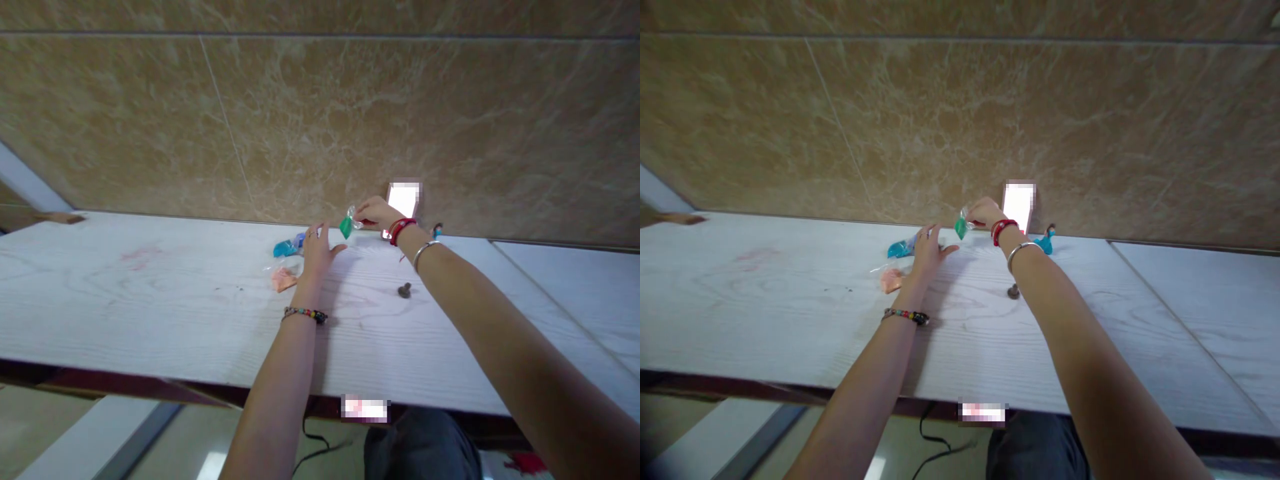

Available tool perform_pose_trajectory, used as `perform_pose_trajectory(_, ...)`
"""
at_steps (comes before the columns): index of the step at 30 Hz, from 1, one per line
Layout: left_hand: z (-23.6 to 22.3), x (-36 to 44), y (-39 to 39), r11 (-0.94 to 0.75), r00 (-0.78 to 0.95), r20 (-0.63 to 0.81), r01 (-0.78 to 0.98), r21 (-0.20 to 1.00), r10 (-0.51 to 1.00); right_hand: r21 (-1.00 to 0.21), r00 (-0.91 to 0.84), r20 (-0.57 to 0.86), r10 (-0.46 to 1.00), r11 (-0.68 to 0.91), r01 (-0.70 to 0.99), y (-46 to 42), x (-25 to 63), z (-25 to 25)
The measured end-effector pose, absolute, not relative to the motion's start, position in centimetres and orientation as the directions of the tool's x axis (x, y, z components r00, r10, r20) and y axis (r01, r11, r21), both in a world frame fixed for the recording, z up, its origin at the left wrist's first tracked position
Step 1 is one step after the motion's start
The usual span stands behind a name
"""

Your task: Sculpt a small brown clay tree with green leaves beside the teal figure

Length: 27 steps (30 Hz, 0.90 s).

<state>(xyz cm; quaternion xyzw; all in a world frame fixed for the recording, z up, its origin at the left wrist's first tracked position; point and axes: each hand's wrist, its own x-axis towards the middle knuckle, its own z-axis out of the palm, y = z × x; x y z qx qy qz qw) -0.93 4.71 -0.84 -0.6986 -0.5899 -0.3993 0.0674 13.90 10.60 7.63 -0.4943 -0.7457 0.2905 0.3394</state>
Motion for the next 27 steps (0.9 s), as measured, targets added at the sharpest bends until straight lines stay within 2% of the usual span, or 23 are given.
perform_pose_trajectory(4,0.2,1.8,3.9,-0.556,0.206,0.695,0.766,0.323,0.689,-0.873,-0.222,0.105,0.969,0.197,0.445,6.9,17.6,8.8)
perform_pose_trajectory(7,0.6,3.6,2.5,-0.652,0.322,0.671,0.688,0.32,0.668,-0.945,-0.225,0.058,0.973,0.126,0.301,4.1,20.1,8.0)
perform_pose_trajectory(13,0.5,5.0,1.6,-0.696,0.405,0.641,0.656,0.293,0.652,-1.0,-0.23,0.021,0.973,0.022,0.004,1.9,22.8,5.3)
perform_pose_trajectory(19,0.4,5.8,1.5,-0.723,0.467,0.598,0.622,0.301,0.651,-0.983,-0.266,0.029,0.963,-0.02,-0.182,2.2,23.0,3.7)
perform_pose_trajectory(22,0.4,6.2,1.1,-0.713,0.457,0.6,0.634,0.298,0.657,-0.956,-0.225,0.029,0.974,-0.039,-0.292,2.1,23.1,2.8)
perform_pose_trajectory(27,0.6,6.1,1.0,-0.706,0.468,0.611,0.672,0.224,0.638,-0.937,-0.167,0.015,0.986,-0.044,-0.347,2.0,23.6,1.9)
